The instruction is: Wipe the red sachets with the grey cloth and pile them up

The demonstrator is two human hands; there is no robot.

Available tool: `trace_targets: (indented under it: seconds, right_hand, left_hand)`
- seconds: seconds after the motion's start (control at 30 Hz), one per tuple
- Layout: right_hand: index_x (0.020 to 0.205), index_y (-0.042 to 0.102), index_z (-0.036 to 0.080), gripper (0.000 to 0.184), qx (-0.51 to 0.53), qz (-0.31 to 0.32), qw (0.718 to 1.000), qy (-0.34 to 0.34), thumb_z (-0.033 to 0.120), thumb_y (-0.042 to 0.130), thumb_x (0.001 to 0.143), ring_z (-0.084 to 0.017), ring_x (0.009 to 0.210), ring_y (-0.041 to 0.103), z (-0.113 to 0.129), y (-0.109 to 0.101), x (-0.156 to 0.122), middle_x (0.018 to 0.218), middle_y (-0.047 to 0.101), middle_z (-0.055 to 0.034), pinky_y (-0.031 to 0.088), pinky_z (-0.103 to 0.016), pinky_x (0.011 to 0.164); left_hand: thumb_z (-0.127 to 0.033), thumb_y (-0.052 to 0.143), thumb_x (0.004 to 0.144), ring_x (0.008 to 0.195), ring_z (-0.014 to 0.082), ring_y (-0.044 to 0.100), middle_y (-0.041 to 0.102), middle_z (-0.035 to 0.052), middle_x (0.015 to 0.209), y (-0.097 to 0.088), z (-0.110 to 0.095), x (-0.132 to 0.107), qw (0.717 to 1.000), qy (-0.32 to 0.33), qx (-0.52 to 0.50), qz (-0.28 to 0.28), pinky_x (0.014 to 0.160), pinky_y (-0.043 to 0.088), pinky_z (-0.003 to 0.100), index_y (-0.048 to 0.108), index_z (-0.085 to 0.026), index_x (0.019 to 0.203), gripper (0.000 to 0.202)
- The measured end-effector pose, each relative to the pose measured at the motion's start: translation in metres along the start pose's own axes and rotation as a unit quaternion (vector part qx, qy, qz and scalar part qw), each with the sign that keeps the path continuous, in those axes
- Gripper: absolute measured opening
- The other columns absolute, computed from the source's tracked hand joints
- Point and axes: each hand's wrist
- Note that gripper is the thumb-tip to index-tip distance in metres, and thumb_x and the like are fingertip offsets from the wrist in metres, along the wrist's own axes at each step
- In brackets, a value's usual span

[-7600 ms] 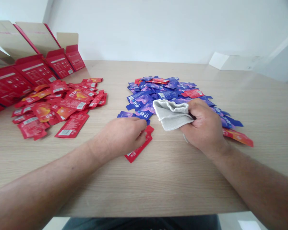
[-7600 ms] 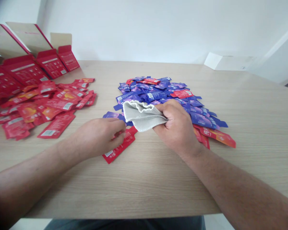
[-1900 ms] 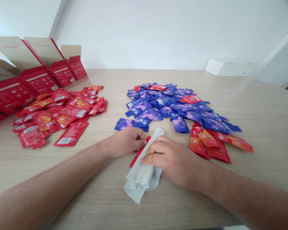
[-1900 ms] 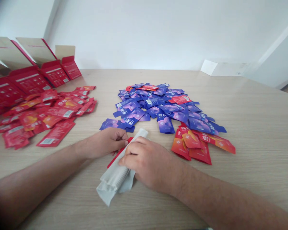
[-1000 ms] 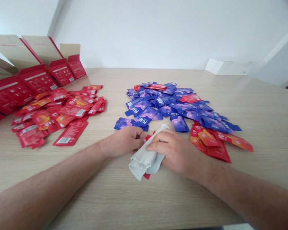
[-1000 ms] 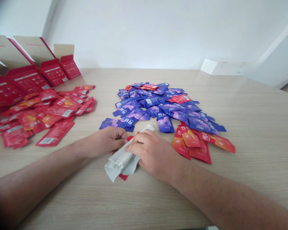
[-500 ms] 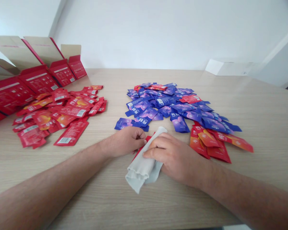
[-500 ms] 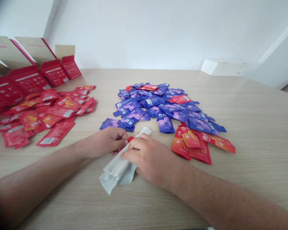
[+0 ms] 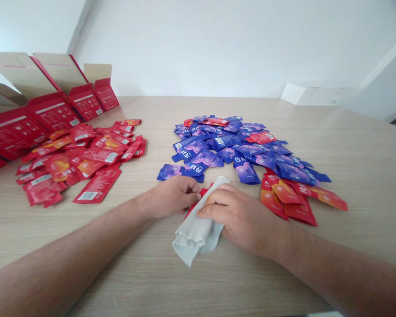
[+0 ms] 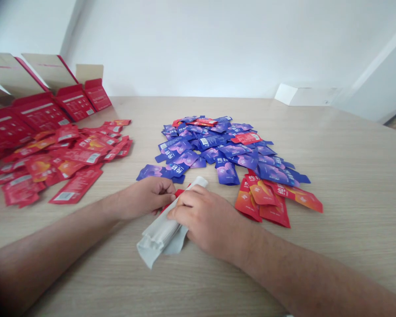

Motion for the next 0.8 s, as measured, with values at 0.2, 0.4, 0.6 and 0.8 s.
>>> trace_targets:
  seconds: [0.2, 0.4, 0.6, 0.8]
  right_hand:
    - [0.117, 0.073, 0.018, 0.026, -0.009, 0.002, 1.0, 0.0, 0.009, 0.065, 0.094, -0.024, 0.105, 0.058, -0.0015, 0.0012, 0.0004, 0.109, 0.069, -0.0073, 0.05, -0.039, 0.095]
    - [0.117, 0.073, 0.018, 0.029, -0.01, -0.007, 1.0, 0.014, 0.007, 0.066, 0.092, -0.024, 0.105, 0.058, -0.0035, 0.0011, 0.0011, 0.109, 0.07, -0.0068, 0.05, -0.04, 0.096]
    - [0.118, 0.073, 0.018, 0.026, -0.006, 0.008, 1.0, -0.013, 0.011, 0.065, 0.094, -0.024, 0.106, 0.057, -0.0011, 0.0005, 0.0004, 0.11, 0.069, -0.0068, 0.049, -0.039, 0.096]
    - [0.117, 0.073, 0.018, 0.029, -0.014, -0.005, 0.999, 0.033, 0.007, 0.067, 0.091, -0.025, 0.105, 0.058, -0.0042, -0.0004, 0.0011, 0.109, 0.069, -0.007, 0.049, -0.041, 0.096]
  left_hand:
    - [-0.033, 0.055, 0.091, 0.053, 0.0096, 0.053, 0.06, -0.0048, 0.063, -0.0002, -0.0004, -0.0002, 1.0, 0.007, -0.008, 0.004, 0.048, 0.038, 0.02, 0.064, -0.02, 0.085, 0.017]
    - [-0.034, 0.056, 0.092, 0.053, 0.0096, 0.053, 0.06, -0.0051, 0.063, 0.0006, 0.0005, 0.0009, 1.0, 0.002, -0.023, 0.006, 0.047, 0.039, 0.02, 0.063, -0.02, 0.085, 0.017]
    - [-0.033, 0.054, 0.092, 0.053, 0.0096, 0.052, 0.059, -0.0052, 0.061, 0.0002, -0.0001, 0.0006, 1.0, 0.009, 0.002, 0.002, 0.048, 0.037, 0.02, 0.063, -0.021, 0.085, 0.017]
    - [-0.032, 0.056, 0.091, 0.053, 0.0093, 0.054, 0.061, -0.0052, 0.065, 0.0007, -0.0011, 0.0006, 0.999, 0.001, -0.03, 0.013, 0.048, 0.039, 0.02, 0.062, -0.021, 0.083, 0.015]
Point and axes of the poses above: each hand's wrist, its own x-axis towards the middle knuckle, its own y-axis out of the palm, z = x × y
